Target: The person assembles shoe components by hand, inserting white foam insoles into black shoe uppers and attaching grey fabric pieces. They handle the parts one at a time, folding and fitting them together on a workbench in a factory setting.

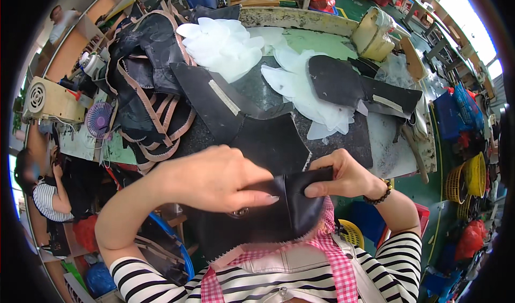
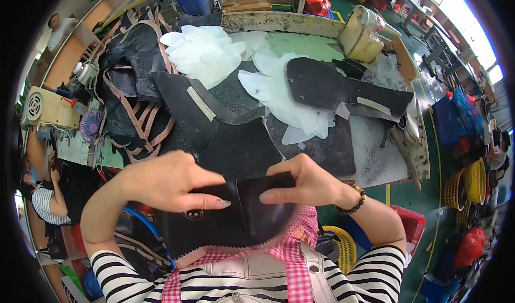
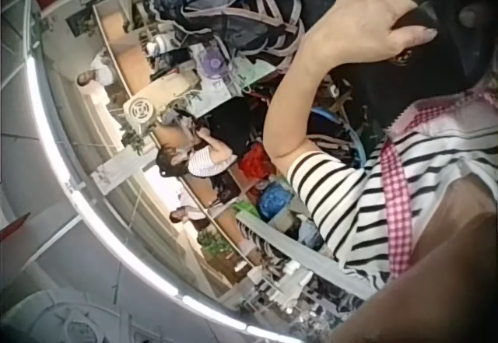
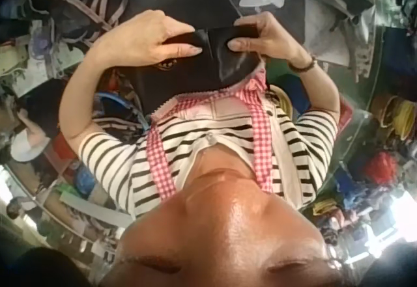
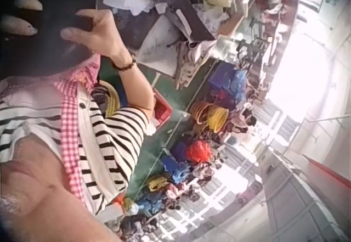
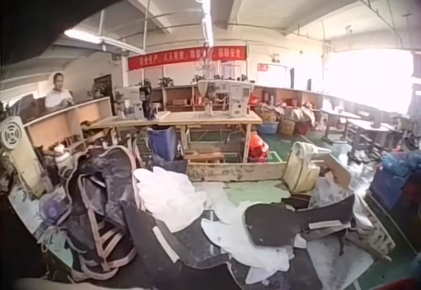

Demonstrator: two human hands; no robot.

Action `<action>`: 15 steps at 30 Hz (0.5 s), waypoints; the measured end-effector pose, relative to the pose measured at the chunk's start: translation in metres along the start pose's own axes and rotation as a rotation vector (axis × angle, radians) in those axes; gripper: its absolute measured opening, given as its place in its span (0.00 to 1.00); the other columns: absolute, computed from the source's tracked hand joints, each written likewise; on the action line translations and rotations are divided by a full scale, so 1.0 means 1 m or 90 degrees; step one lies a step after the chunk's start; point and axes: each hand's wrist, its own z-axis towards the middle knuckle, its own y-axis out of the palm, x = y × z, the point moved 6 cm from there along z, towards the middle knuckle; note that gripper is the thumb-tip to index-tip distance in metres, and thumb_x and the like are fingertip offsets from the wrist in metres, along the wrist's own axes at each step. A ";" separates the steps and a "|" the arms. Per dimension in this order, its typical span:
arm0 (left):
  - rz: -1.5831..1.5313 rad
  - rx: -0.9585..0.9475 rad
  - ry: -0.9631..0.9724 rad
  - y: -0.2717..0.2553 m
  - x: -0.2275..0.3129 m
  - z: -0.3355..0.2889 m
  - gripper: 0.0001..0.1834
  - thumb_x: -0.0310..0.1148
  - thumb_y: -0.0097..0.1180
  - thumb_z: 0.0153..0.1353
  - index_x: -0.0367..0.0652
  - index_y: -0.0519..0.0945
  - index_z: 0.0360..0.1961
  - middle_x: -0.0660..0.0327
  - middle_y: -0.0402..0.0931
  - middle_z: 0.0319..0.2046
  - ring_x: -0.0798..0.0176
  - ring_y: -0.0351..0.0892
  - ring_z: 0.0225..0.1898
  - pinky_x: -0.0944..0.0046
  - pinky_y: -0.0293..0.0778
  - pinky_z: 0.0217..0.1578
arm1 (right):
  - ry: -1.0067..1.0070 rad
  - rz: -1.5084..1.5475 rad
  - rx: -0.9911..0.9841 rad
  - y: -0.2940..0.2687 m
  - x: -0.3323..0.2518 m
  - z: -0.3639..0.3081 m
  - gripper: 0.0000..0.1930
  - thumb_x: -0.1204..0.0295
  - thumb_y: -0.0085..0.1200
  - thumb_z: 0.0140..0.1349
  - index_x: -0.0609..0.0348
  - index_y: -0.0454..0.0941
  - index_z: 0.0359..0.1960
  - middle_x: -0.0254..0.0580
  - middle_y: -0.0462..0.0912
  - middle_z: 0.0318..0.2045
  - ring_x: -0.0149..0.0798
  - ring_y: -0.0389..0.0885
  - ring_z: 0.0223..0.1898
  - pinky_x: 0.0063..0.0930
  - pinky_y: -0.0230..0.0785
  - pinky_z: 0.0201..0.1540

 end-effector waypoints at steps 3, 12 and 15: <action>0.113 0.020 -0.007 -0.008 -0.010 0.001 0.23 0.47 0.53 0.63 0.38 0.79 0.21 0.52 0.76 0.16 0.45 0.80 0.24 0.53 0.75 0.29 | 0.007 0.087 -0.019 -0.012 0.011 0.000 0.38 0.60 0.74 0.45 0.66 0.73 0.56 0.41 0.84 0.40 0.32 0.81 0.39 0.28 0.73 0.46; -0.071 0.091 0.061 -0.026 -0.010 0.014 0.12 0.38 0.60 0.59 0.38 0.84 0.32 0.54 0.80 0.23 0.59 0.83 0.27 0.62 0.76 0.32 | -0.026 -0.273 -0.160 0.010 -0.063 0.051 0.35 0.56 0.71 0.43 0.69 0.74 0.49 0.50 0.84 0.38 0.41 0.82 0.39 0.32 0.73 0.41; -0.053 0.380 0.055 -0.046 -0.102 -0.007 0.16 0.39 0.60 0.60 0.44 0.82 0.47 0.54 0.78 0.50 0.54 0.75 0.55 0.60 0.67 0.57 | -0.081 -0.177 -0.268 0.000 -0.060 0.035 0.27 0.65 0.68 0.51 0.70 0.75 0.50 0.44 0.83 0.38 0.28 0.78 0.39 0.27 0.72 0.44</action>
